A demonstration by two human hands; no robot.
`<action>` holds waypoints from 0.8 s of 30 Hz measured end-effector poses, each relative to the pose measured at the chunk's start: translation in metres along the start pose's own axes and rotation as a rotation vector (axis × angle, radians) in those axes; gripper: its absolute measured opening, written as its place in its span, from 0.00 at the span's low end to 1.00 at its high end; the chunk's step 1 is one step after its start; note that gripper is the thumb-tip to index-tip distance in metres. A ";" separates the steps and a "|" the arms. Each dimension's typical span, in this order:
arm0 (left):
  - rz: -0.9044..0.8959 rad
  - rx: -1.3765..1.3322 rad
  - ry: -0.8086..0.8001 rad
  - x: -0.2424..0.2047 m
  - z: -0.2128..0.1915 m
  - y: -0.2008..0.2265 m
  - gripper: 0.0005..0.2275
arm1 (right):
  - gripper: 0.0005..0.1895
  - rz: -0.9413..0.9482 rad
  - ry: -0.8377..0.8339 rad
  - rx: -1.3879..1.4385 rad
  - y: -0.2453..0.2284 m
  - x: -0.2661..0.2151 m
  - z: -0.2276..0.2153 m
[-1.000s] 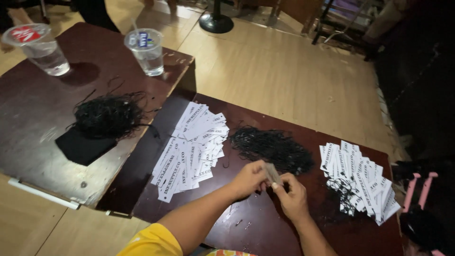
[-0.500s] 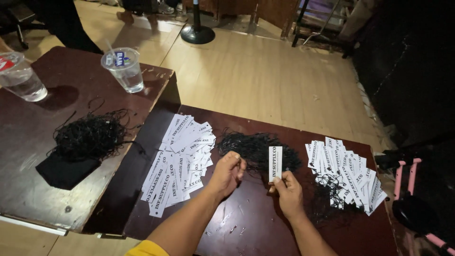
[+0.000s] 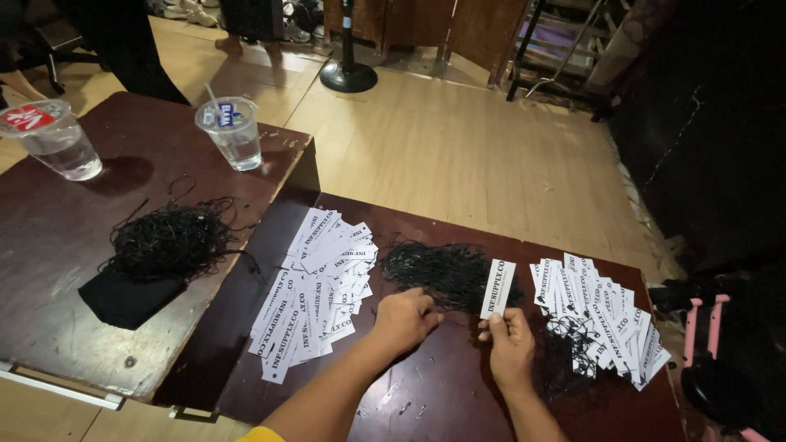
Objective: Attaching paper labels to pre-cut black strings on a wooden table.
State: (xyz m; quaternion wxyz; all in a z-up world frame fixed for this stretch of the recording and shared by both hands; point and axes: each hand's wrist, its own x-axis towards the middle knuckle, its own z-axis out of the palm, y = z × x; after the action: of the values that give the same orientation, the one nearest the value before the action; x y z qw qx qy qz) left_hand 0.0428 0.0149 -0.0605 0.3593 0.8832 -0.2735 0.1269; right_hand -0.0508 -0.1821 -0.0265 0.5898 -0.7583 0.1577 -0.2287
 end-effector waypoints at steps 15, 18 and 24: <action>-0.408 -1.719 -0.193 0.014 -0.063 0.038 0.12 | 0.07 0.085 0.027 0.256 0.019 0.010 0.001; -0.533 -1.611 -0.210 0.011 -0.037 0.027 0.10 | 0.07 0.068 0.035 0.297 0.008 0.008 0.000; -0.478 -1.108 -0.433 0.006 -0.041 0.033 0.14 | 0.06 0.133 0.049 0.372 0.015 0.008 0.002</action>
State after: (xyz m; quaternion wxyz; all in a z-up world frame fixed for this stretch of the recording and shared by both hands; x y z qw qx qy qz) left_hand 0.0280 0.0217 -0.0102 0.7174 0.6088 -0.1606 -0.2980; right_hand -0.0424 -0.1882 -0.0403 0.7296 -0.6182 0.1769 -0.2329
